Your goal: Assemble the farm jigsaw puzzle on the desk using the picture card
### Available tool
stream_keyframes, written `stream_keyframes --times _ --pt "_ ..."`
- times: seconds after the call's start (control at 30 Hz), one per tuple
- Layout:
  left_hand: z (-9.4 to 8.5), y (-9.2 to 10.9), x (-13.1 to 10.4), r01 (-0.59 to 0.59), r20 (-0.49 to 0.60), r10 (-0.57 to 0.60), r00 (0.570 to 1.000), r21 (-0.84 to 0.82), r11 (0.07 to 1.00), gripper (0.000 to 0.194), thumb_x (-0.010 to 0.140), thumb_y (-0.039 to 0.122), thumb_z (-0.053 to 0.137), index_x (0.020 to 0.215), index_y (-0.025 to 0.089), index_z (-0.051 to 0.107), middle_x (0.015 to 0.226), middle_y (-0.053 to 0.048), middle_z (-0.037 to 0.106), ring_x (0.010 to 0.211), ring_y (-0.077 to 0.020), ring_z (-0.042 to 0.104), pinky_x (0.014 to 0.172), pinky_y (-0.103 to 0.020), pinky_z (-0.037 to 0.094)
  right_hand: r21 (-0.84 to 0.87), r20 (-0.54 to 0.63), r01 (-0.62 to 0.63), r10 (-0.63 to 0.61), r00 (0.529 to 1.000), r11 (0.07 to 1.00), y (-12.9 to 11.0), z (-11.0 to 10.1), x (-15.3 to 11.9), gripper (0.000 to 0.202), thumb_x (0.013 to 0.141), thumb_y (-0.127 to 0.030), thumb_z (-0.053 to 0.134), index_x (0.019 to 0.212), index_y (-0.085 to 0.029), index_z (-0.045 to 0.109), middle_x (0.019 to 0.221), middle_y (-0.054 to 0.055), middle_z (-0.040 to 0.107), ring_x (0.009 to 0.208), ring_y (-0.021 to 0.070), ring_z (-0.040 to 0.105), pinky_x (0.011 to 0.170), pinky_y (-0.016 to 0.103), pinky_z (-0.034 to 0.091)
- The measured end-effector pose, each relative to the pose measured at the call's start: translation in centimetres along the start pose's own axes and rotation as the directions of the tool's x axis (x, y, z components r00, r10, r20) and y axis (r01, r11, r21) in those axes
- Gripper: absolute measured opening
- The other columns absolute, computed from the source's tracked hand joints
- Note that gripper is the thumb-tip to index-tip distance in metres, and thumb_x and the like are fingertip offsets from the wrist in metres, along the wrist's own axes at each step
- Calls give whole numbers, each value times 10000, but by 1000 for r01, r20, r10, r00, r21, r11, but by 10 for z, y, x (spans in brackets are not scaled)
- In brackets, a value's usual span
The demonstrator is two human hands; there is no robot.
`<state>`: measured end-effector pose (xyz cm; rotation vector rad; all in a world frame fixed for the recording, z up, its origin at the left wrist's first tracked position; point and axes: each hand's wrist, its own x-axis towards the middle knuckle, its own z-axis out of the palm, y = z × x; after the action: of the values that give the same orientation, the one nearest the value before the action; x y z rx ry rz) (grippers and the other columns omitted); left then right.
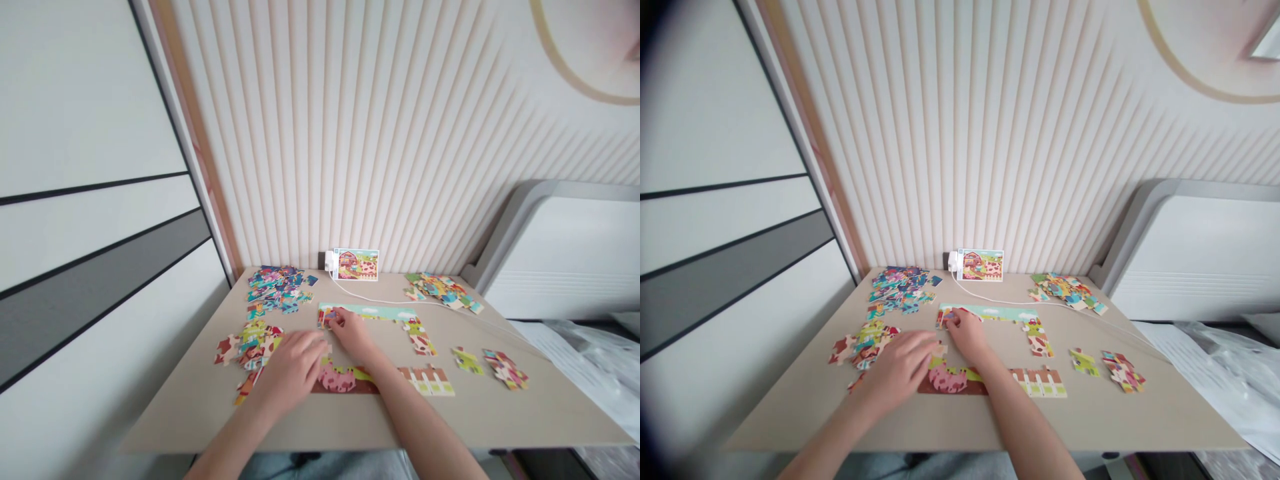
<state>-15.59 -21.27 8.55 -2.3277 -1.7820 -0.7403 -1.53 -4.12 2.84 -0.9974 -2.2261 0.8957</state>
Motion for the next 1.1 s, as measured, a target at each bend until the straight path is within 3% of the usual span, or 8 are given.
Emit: stream_keyframes --times 0.07,0.17,0.3,0.4,0.53,0.73,0.9,1.1 --pt "-1 -25 24 26 -19 -25 1000 69 997 317 985 140 445 1185 221 677 1193 -90 685 1124 -255 627 1004 -466 507 -91 -54 28 -33 998 995 -2 -3 -3 191 890 -270 626 1055 -246 719 895 33 746 744 185 619 699 262 404" --pt "14 -59 53 70 -48 -65 997 119 990 290 992 140 439 1081 194 710 1075 -102 715 1033 -237 660 965 -426 516 -158 -40 60 -67 997 986 -7 -11 -6 134 883 -253 628 983 -236 715 829 22 717 695 168 573 665 257 364" --pt "42 -80 62 87 -45 -82 996 116 989 321 971 101 438 1162 158 690 1145 -136 714 1086 -248 663 984 -425 516 -131 31 85 -82 996 988 -5 -23 -12 180 883 -241 606 1013 -233 730 768 4 693 651 155 552 629 260 348" --pt "55 -86 52 56 -8 -55 998 93 994 395 963 133 482 1333 178 613 1349 -131 648 1237 -254 610 1066 -424 481 -90 55 4 1 999 996 4 -34 -15 391 871 -255 623 1257 -241 683 759 -6 698 650 161 578 622 262 372" --pt "62 -93 42 13 93 -17 996 44 999 473 985 210 490 1457 221 518 1502 -96 550 1397 -249 494 1173 -437 382 -17 -11 -103 102 995 995 15 -51 -12 651 862 -261 635 1491 -173 492 847 18 738 741 172 644 679 266 439" --pt "66 -95 40 17 164 -20 986 22 1000 453 1017 197 395 1442 248 545 1515 -62 548 1419 -222 476 1198 -457 321 77 -184 -174 185 965 982 22 -79 -6 537 895 -291 586 1416 -160 573 845 36 753 627 147 637 612 261 465" --pt "63 -91 40 19 154 -22 988 17 1000 438 1020 202 394 1421 241 566 1479 -70 583 1403 -217 491 1188 -440 329 156 -37 -206 214 976 966 33 -73 -7 388 883 -272 609 1248 -161 679 782 34 751 584 149 671 609 263 515" --pt "62 -89 40 20 137 -22 990 17 1000 426 1028 199 379 1395 239 591 1454 -72 603 1388 -231 503 1176 -453 352 252 -12 -197 206 978 948 42 -63 -5 357 854 -285 661 1198 -188 673 756 17 730 593 154 683 603 268 543"
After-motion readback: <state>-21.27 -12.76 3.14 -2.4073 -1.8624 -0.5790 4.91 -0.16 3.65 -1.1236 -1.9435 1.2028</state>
